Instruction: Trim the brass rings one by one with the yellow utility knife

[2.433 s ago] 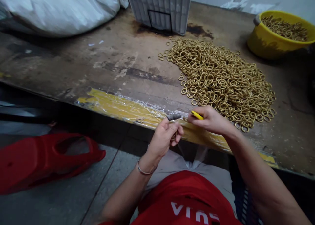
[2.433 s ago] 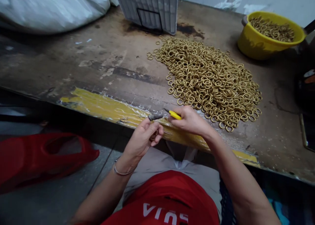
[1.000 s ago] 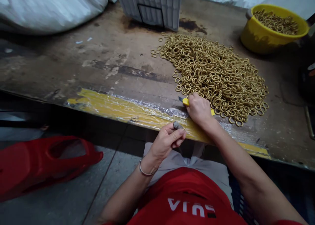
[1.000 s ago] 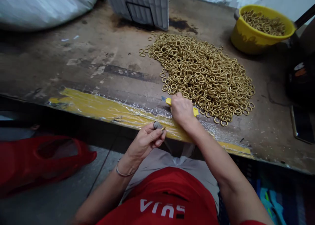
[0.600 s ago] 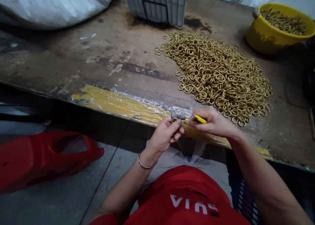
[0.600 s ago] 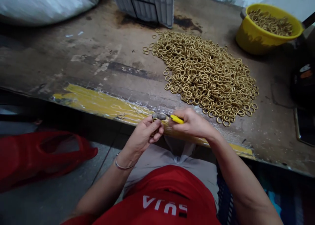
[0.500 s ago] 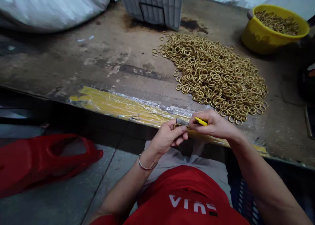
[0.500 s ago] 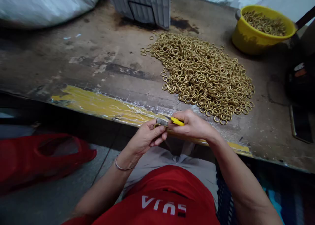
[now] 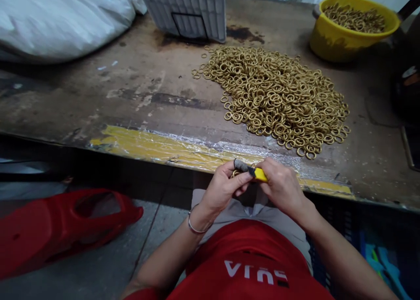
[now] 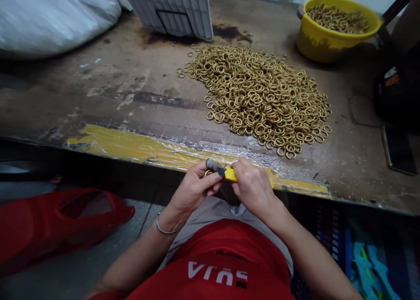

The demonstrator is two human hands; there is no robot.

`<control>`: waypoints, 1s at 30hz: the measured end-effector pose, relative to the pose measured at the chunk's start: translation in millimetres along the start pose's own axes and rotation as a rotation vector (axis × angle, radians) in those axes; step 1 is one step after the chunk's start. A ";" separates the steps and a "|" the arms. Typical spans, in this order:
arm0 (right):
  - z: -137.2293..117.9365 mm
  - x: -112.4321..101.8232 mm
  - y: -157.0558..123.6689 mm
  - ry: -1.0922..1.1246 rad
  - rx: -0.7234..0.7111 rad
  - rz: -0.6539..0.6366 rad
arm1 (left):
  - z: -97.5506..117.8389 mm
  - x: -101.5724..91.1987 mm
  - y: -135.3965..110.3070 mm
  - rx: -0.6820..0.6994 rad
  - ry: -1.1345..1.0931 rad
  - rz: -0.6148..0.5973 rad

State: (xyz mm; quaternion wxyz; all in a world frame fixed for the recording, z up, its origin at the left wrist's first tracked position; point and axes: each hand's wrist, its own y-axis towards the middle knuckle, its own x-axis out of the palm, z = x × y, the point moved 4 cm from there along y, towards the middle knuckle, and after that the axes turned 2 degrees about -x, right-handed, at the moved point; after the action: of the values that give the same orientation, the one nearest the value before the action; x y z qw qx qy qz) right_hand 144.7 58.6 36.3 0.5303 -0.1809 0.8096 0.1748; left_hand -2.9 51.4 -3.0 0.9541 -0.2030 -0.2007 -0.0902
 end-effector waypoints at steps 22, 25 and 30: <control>34.1 11.7 125.9 -0.462 0.075 -0.139 | 5.5 -16.6 -1.0 -0.099 -0.308 -0.173; 36.8 3.4 115.9 -0.308 0.073 -0.089 | 6.6 -24.2 1.8 -0.103 -0.320 -0.093; 32.2 -2.1 75.4 0.590 0.169 -0.058 | 6.1 -23.9 8.8 -0.072 -0.247 0.048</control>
State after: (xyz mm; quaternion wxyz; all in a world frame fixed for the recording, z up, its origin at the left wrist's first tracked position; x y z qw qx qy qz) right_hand 135.1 140.0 33.0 0.2904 -0.2022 0.9348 0.0313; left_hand -24.4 64.1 -11.0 0.9162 -0.2512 -0.3083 -0.0490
